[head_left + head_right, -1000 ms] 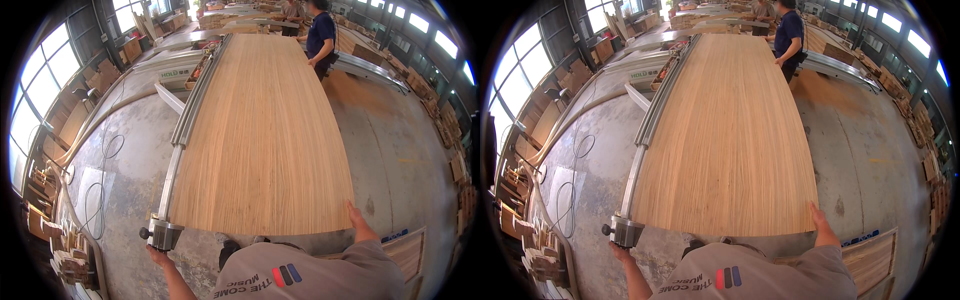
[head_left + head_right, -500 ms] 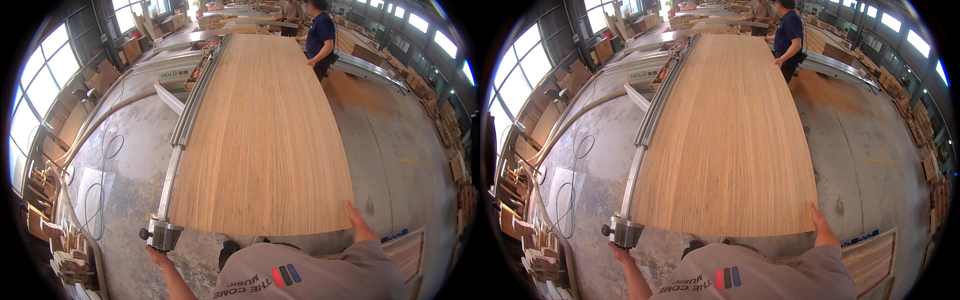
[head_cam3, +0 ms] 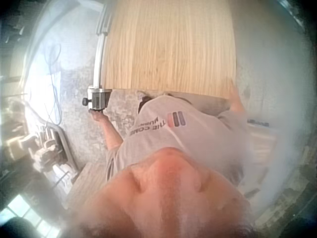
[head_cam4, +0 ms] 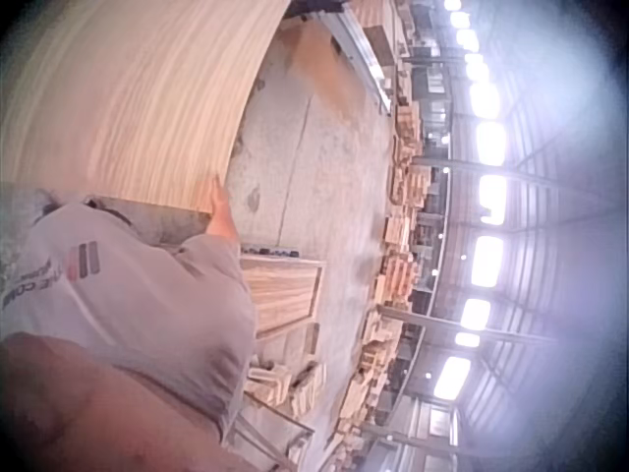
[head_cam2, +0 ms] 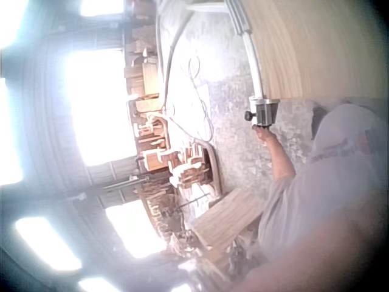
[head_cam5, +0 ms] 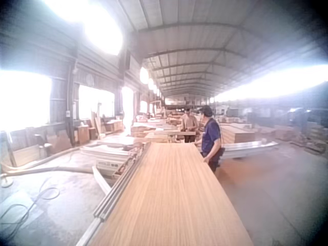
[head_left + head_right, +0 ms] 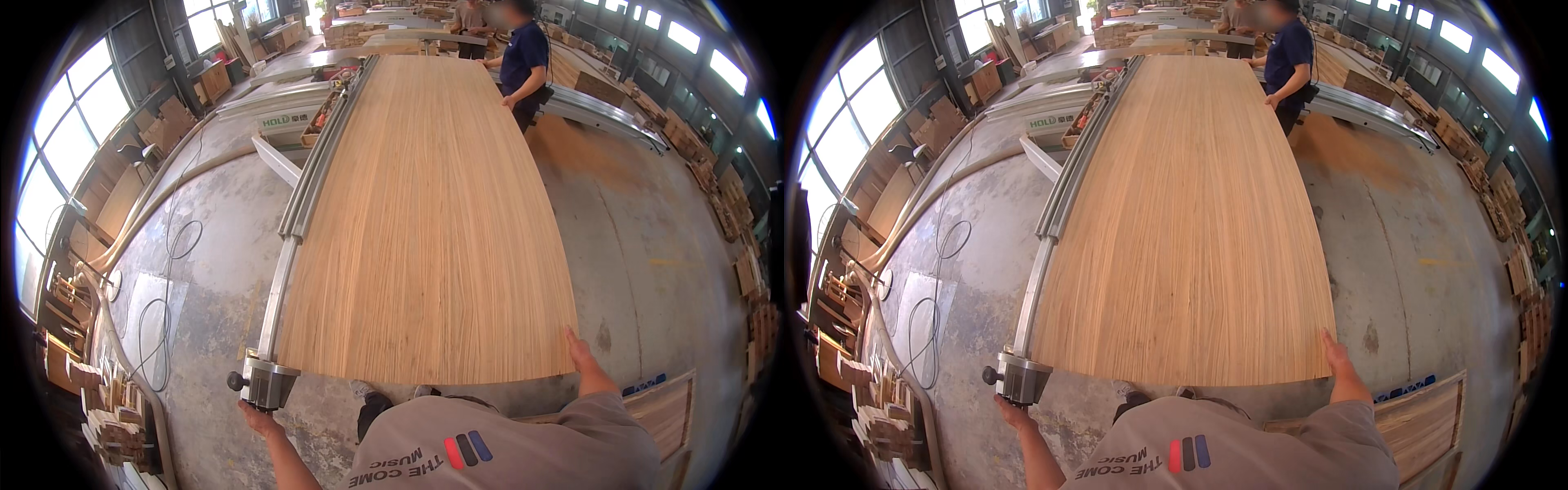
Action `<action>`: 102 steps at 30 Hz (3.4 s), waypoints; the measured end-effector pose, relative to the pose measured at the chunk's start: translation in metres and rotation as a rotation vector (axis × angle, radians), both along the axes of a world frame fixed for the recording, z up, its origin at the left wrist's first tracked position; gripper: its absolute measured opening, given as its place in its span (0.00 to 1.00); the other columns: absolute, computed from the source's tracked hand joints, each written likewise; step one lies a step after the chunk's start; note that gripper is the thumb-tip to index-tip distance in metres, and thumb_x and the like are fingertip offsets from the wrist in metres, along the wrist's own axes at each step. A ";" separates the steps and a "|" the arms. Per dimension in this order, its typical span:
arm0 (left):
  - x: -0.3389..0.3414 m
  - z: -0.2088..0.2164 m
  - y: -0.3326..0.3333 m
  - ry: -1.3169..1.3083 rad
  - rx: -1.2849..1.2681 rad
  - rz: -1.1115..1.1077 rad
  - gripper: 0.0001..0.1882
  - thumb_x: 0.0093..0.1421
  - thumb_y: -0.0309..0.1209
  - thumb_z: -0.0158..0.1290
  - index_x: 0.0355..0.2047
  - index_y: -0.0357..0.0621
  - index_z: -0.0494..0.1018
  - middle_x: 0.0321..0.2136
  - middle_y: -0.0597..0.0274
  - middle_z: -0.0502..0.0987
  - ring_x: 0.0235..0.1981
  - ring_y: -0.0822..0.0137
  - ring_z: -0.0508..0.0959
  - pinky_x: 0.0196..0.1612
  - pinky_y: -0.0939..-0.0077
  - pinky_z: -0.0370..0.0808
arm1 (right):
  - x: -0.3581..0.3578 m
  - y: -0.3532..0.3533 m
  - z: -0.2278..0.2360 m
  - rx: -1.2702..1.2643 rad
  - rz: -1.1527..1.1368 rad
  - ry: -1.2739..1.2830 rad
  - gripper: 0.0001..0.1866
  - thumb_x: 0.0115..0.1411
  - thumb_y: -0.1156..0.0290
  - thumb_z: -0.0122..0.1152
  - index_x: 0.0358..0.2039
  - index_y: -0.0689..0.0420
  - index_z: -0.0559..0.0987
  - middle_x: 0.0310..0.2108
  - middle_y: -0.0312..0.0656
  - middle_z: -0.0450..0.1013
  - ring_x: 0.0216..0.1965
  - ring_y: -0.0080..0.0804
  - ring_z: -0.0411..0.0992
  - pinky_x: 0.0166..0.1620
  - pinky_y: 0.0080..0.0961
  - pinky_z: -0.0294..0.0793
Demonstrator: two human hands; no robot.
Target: The person lifts a large wooden board with the help of another person and positions it onto a sliding table saw, then moves a metal guide along the edge of the board.
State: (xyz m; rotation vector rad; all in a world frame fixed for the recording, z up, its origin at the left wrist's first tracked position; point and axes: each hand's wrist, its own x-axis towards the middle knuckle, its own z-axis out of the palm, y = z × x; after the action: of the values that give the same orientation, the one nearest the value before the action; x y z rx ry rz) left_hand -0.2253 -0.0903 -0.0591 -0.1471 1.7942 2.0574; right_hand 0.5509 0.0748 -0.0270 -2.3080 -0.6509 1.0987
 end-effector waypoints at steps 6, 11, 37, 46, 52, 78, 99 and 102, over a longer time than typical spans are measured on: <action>-0.004 -0.004 -0.004 -0.001 0.006 -0.005 0.36 0.60 0.58 0.42 0.55 0.38 0.61 0.48 0.53 0.70 0.46 0.59 0.73 0.45 0.65 0.72 | -0.006 0.001 0.004 0.010 0.001 0.007 0.53 0.50 0.36 0.56 0.56 0.75 0.59 0.56 0.58 0.60 0.57 0.49 0.60 0.57 0.39 0.59; -0.002 -0.001 -0.002 -0.009 -0.025 0.004 0.35 0.61 0.57 0.41 0.55 0.39 0.63 0.47 0.53 0.70 0.45 0.59 0.74 0.43 0.67 0.73 | -0.015 -0.002 0.014 0.033 0.005 0.004 0.50 0.51 0.37 0.56 0.55 0.74 0.61 0.55 0.57 0.62 0.56 0.46 0.61 0.56 0.37 0.60; -0.013 -0.014 -0.006 -0.043 0.018 -0.034 0.36 0.61 0.58 0.39 0.58 0.40 0.60 0.52 0.55 0.68 0.51 0.59 0.70 0.50 0.64 0.68 | -0.013 -0.003 0.009 0.056 0.018 -0.055 0.49 0.48 0.35 0.57 0.52 0.72 0.67 0.52 0.58 0.66 0.53 0.47 0.65 0.53 0.38 0.64; -0.017 -0.020 -0.006 -0.030 0.054 -0.049 0.36 0.62 0.57 0.39 0.57 0.39 0.61 0.51 0.54 0.69 0.49 0.58 0.71 0.49 0.64 0.70 | -0.008 0.000 0.005 0.006 -0.021 -0.062 0.50 0.48 0.35 0.57 0.52 0.72 0.66 0.52 0.57 0.66 0.53 0.48 0.65 0.52 0.39 0.64; -0.019 -0.022 -0.007 -0.036 0.071 -0.061 0.35 0.63 0.56 0.38 0.57 0.38 0.61 0.51 0.53 0.68 0.49 0.58 0.72 0.49 0.64 0.70 | -0.014 0.000 0.012 -0.001 0.009 -0.059 0.49 0.51 0.35 0.54 0.52 0.75 0.65 0.53 0.57 0.64 0.56 0.45 0.62 0.55 0.36 0.60; -0.012 -0.015 -0.005 -0.032 0.055 -0.041 0.36 0.62 0.57 0.39 0.58 0.40 0.59 0.51 0.53 0.68 0.48 0.59 0.72 0.48 0.66 0.70 | -0.032 -0.001 0.040 -0.027 0.017 -0.007 0.54 0.50 0.34 0.54 0.57 0.75 0.58 0.58 0.58 0.58 0.59 0.47 0.57 0.58 0.37 0.56; -0.011 -0.013 -0.007 -0.034 0.006 -0.033 0.36 0.61 0.58 0.40 0.58 0.40 0.60 0.52 0.54 0.68 0.49 0.59 0.71 0.49 0.65 0.70 | -0.035 0.000 0.042 -0.022 0.024 -0.002 0.54 0.50 0.34 0.54 0.57 0.75 0.58 0.57 0.58 0.59 0.58 0.48 0.58 0.58 0.39 0.57; -0.010 -0.011 -0.005 -0.025 0.009 -0.032 0.36 0.62 0.57 0.39 0.57 0.38 0.60 0.51 0.53 0.68 0.48 0.59 0.72 0.48 0.66 0.71 | -0.029 0.000 0.034 -0.043 0.015 -0.017 0.53 0.50 0.34 0.53 0.57 0.74 0.58 0.57 0.58 0.59 0.58 0.47 0.58 0.57 0.40 0.57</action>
State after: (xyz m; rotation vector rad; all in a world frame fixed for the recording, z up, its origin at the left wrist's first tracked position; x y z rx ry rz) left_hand -0.2349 -0.0957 -0.0700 -0.1400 1.7612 2.0329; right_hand 0.5221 0.0743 0.0075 -2.3549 -0.6585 1.1116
